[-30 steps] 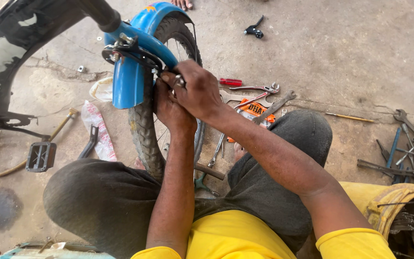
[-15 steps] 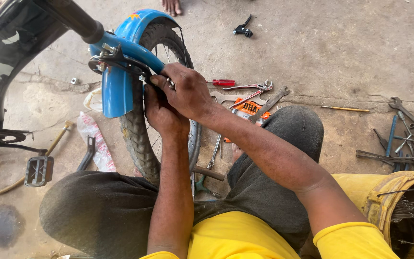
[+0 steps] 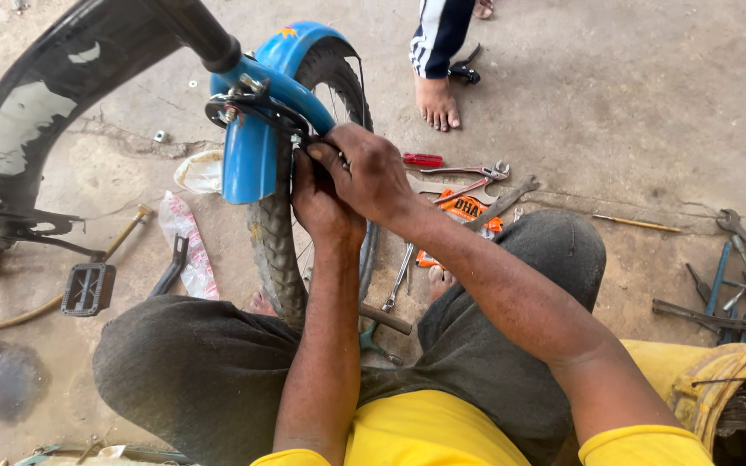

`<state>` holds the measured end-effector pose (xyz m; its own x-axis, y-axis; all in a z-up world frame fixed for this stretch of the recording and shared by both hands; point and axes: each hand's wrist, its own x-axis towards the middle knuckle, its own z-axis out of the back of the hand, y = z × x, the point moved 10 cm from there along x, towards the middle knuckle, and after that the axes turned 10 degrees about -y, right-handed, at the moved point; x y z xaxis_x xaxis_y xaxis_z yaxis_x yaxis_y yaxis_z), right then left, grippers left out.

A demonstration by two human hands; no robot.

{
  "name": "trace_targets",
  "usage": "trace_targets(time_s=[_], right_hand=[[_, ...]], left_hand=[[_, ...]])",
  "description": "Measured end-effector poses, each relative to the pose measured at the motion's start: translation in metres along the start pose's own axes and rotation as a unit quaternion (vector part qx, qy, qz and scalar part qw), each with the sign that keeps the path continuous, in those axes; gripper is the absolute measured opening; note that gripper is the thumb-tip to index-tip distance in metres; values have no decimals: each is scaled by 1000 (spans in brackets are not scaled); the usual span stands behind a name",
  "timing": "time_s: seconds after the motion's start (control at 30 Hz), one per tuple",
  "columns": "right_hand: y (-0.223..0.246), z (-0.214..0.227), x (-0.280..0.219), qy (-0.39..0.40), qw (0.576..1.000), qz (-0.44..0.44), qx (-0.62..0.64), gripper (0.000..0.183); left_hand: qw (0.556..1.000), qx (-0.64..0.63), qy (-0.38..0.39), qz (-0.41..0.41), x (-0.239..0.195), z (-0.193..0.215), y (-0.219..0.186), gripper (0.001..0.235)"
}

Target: The person is repairing the front wheel of a bicycle. They use various tools, including a wrench and pliers, to adjust and tighten components on the front wheel hub and brake assembly.

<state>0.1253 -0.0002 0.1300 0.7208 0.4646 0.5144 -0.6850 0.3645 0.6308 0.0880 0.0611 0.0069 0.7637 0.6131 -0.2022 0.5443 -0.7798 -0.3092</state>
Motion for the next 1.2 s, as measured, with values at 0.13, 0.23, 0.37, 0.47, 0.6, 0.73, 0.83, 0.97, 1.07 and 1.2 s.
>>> trace_targets(time_s=[0.13,0.23,0.37,0.47,0.6,0.73,0.83,0.97,1.07,1.2], right_hand=[[24,9,-8,-40,993,85,67,15],[27,13,-6,-50,989,108,82,20],[16,8,-2,-20,992,80,94,17],[14,6,-3,-12,992,90,84,18],[14,8,-4,-15,991,104,78,22],[20,6,-9,-4,986,153,60,25],[22,7,-7,-2,983,172,66,26],[22,5,-8,6,979,196,52,27],[18,0,-12,10,978,202,53,27],[7,-8,-12,11,978,192,79,23]], left_hand=[[999,-21,-22,21,-3,6,1,41],[999,-31,-25,36,-3,3,4,43],[999,-1,-37,24,-4,4,3,45],[1000,4,-31,0,-8,6,-1,44],[999,-25,32,-6,-11,-5,-1,39],[999,3,0,-35,-11,4,-7,38],[999,13,-42,-23,-8,10,-5,40],[995,36,-96,-19,-7,20,-3,41],[988,40,-147,-16,-9,35,1,40],[979,67,-190,-17,-14,56,9,35]])
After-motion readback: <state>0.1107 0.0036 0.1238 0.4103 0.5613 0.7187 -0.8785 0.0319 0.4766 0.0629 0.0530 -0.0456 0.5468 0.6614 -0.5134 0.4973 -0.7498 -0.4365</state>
